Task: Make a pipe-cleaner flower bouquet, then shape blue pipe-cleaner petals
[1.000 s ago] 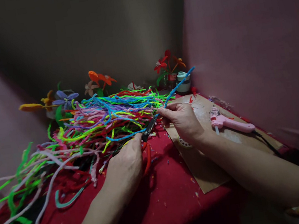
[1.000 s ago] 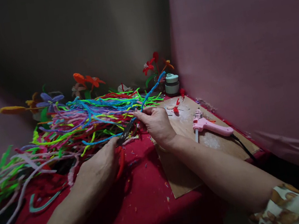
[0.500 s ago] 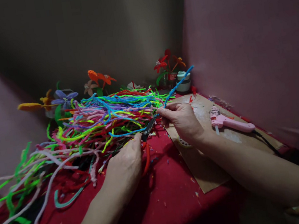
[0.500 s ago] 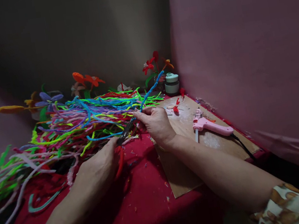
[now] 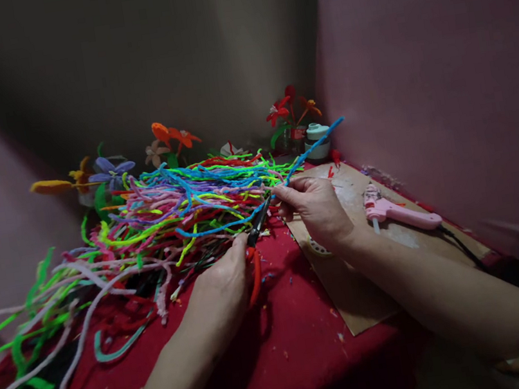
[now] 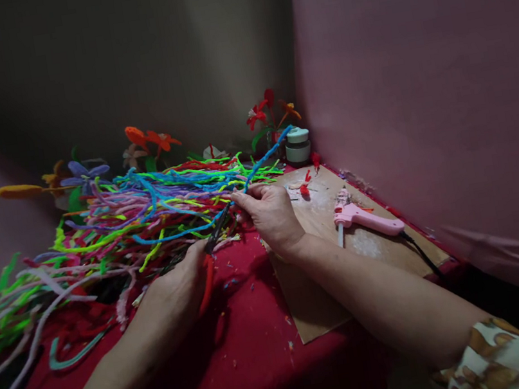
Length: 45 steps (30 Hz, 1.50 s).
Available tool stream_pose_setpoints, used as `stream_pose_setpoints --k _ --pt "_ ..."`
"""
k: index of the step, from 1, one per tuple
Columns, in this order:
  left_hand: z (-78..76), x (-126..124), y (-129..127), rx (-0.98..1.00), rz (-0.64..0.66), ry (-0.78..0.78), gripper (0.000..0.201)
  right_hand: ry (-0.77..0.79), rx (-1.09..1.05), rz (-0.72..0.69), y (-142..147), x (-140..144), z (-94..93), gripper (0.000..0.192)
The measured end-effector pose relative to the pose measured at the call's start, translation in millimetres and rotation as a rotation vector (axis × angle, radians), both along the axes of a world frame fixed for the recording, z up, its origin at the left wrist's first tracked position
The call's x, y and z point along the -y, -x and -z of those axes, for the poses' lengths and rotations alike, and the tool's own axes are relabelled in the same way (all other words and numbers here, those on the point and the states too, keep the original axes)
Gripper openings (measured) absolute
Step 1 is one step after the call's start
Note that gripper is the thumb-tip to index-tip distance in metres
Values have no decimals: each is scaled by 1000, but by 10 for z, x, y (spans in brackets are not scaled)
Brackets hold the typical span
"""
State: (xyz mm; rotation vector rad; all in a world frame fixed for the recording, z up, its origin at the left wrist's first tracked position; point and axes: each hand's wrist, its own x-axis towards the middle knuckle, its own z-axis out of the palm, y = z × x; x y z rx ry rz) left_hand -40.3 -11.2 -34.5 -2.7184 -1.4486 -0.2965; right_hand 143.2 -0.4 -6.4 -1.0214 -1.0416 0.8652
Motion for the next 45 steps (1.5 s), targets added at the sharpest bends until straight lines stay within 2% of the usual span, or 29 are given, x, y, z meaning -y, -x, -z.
stream_pose_setpoints --k 5,10,13,18,20,22,24,26,29,31,35,38,45 --pt "47 -14 32 52 24 16 43 -19 -19 19 -14 -21 0 22" --pt "2 -25 77 4 47 11 45 -52 -75 53 -53 -75 34 18" --pt "-3 -30 84 -62 84 58 45 -66 -83 66 -66 -88 47 20" --pt "49 -79 88 -38 119 142 30 -35 -109 2 -16 -55 48 19" --pt "35 -96 75 70 110 149 25 0 -150 -62 27 -24 52 18" --pt "-25 -83 34 268 63 172 28 36 -198 -141 76 15 65 17" --pt "-115 -38 -30 521 -61 307 40 68 -245 -226 129 58 90 16" --pt "-199 22 -95 798 -106 453 47 100 -268 -301 180 96 127 15" --pt "-261 86 -152 1119 -84 597 35 135 -301 -396 237 119 196 16" --pt "-265 100 -155 1252 -94 643 27 154 -361 -449 250 105 232 16" --pt "-248 86 -120 1309 -168 703 21 151 -524 -442 209 39 227 14" --pt "-239 74 -99 1299 -173 726 18 117 -587 -435 151 4 171 11" --pt "-198 23 -38 1302 -191 668 17 117 -624 -418 64 -64 135 11"
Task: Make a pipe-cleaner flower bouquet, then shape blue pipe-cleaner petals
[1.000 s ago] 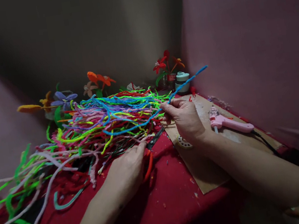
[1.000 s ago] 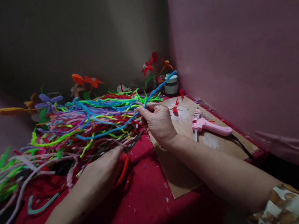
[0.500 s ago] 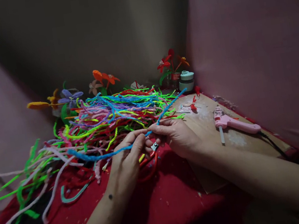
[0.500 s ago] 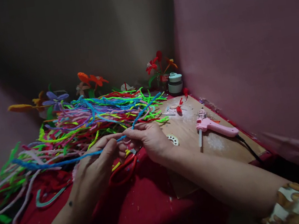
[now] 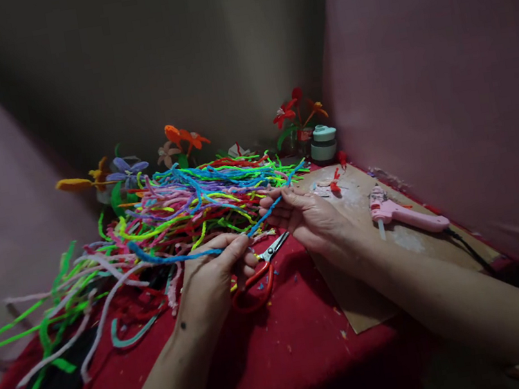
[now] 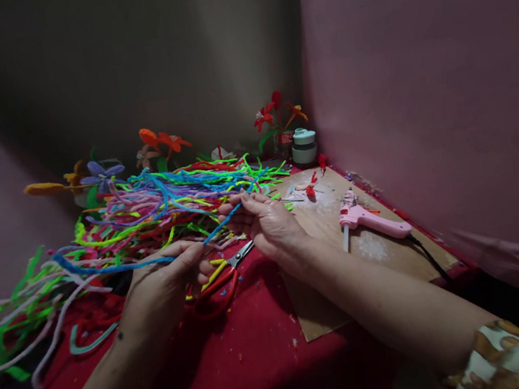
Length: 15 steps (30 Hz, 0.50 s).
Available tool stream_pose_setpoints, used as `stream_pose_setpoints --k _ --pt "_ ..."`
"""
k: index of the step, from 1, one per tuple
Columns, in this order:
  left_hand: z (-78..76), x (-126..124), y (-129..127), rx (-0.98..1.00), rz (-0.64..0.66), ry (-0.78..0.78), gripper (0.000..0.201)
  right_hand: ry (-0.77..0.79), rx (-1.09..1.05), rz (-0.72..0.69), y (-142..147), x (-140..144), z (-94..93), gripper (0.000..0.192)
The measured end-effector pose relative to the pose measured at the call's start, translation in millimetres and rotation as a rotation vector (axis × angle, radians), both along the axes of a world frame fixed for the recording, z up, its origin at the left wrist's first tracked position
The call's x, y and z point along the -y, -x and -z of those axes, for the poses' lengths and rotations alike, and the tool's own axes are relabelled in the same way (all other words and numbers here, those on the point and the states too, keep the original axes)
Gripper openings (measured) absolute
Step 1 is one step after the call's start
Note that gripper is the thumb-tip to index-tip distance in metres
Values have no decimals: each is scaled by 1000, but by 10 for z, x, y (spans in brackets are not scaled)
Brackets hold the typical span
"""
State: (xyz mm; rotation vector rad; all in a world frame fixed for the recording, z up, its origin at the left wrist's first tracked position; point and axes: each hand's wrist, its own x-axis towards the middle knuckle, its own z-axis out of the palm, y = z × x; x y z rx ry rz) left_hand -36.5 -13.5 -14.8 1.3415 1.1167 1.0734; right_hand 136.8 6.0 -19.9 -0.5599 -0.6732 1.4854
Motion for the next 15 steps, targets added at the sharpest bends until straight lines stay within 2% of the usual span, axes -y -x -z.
stream_pose_setpoints --k 5,9,15 --pt "46 -91 75 106 -32 9 20 -8 -36 93 -78 -101 50 7" --pt "43 -160 101 232 -62 62 18 -54 -74 68 -61 -100 57 6" --pt "26 -214 118 500 -97 97 13 -66 26 28 -12 -37 38 9"
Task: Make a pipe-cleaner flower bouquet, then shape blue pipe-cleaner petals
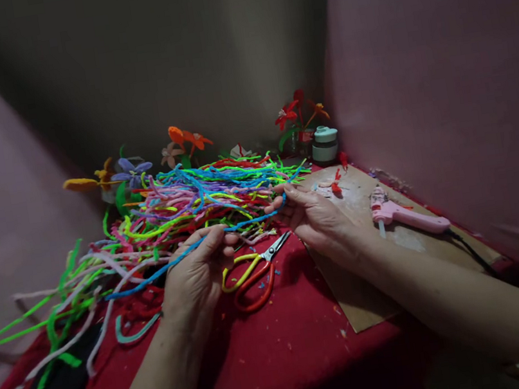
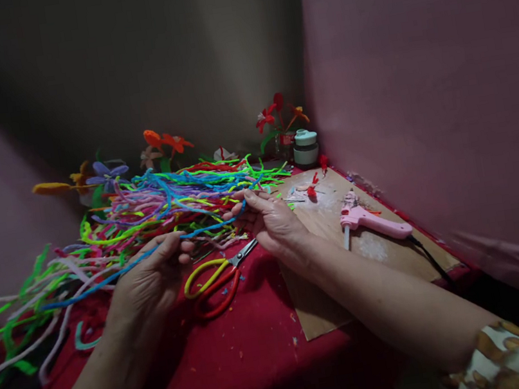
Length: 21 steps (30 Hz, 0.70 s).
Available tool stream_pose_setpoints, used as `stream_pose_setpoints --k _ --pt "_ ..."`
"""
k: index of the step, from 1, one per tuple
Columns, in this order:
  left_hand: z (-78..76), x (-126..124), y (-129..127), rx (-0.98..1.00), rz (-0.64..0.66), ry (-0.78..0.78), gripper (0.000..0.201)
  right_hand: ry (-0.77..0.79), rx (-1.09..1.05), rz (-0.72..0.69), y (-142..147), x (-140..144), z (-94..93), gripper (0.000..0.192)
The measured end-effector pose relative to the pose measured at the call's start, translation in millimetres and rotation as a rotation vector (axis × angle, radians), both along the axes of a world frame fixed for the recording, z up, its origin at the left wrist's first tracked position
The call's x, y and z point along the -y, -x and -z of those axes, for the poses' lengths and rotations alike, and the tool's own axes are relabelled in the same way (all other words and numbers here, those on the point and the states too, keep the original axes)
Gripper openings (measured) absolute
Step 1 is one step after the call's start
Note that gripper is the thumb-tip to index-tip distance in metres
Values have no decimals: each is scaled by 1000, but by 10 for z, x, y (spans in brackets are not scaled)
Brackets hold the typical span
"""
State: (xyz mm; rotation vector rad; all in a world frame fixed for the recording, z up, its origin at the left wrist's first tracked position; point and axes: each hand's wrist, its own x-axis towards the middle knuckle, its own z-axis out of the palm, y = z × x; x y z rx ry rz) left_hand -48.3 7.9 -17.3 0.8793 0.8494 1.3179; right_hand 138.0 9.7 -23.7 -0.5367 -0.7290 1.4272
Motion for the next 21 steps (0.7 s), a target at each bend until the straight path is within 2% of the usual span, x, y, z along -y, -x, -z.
stream_pose_setpoints --k 6,11,15,21 --pt "38 -39 -19 123 9 -53 8 4 -98 -75 5 22 -5 7" --pt "-10 19 -97 207 88 -54 21 42 -151 -142 36 36 -9 4" --pt "-24 25 -107 336 66 11 30 47 -168 -198 62 72 -8 4" --pt "3 12 -84 258 78 -49 28 39 -99 -262 127 119 6 10"
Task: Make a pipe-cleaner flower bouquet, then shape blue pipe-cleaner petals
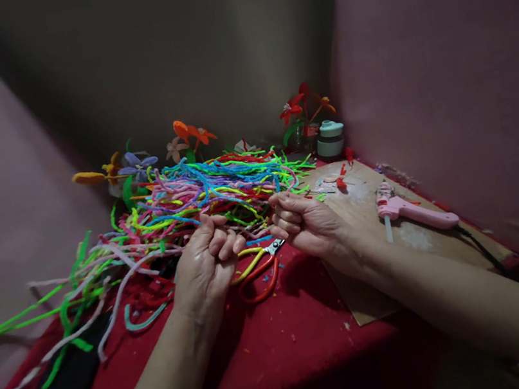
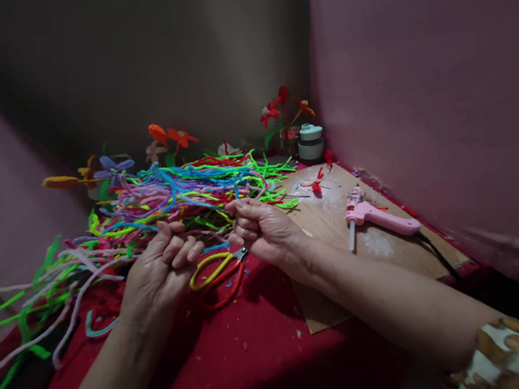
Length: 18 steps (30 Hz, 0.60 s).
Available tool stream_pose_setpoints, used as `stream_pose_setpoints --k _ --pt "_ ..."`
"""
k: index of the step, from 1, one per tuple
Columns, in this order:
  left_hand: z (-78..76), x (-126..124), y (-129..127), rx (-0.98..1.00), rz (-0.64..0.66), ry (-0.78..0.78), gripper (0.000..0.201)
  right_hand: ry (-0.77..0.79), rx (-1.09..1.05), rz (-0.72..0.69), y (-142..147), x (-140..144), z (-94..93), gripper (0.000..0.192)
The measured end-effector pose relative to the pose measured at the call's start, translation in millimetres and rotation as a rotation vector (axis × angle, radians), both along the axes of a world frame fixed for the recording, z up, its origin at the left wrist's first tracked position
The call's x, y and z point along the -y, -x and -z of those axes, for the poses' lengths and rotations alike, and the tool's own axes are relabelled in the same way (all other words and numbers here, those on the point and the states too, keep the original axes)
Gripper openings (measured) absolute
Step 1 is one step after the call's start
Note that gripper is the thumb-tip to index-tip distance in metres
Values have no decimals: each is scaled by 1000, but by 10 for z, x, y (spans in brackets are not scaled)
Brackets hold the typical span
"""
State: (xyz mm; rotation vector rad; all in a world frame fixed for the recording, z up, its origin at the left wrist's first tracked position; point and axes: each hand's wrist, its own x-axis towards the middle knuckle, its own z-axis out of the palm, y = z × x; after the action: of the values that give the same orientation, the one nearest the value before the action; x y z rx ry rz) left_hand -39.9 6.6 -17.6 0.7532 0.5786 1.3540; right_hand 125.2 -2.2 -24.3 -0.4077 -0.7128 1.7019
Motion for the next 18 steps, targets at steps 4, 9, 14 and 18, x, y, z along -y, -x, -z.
stream_pose_setpoints --k 4,9,14,18 --pt "-44 33 -14 -30 -15 -37 25 -20 75 23 3 9 -11 8" --pt "-89 10 11 21 -26 -11 16 -48 164 58 -8 -8 35 11" --pt "-65 11 83 -175 54 -33 17 -29 173 44 -24 -10 63 9" --pt "-63 33 127 -297 200 -66 21 -36 181 17 -53 -7 33 7"
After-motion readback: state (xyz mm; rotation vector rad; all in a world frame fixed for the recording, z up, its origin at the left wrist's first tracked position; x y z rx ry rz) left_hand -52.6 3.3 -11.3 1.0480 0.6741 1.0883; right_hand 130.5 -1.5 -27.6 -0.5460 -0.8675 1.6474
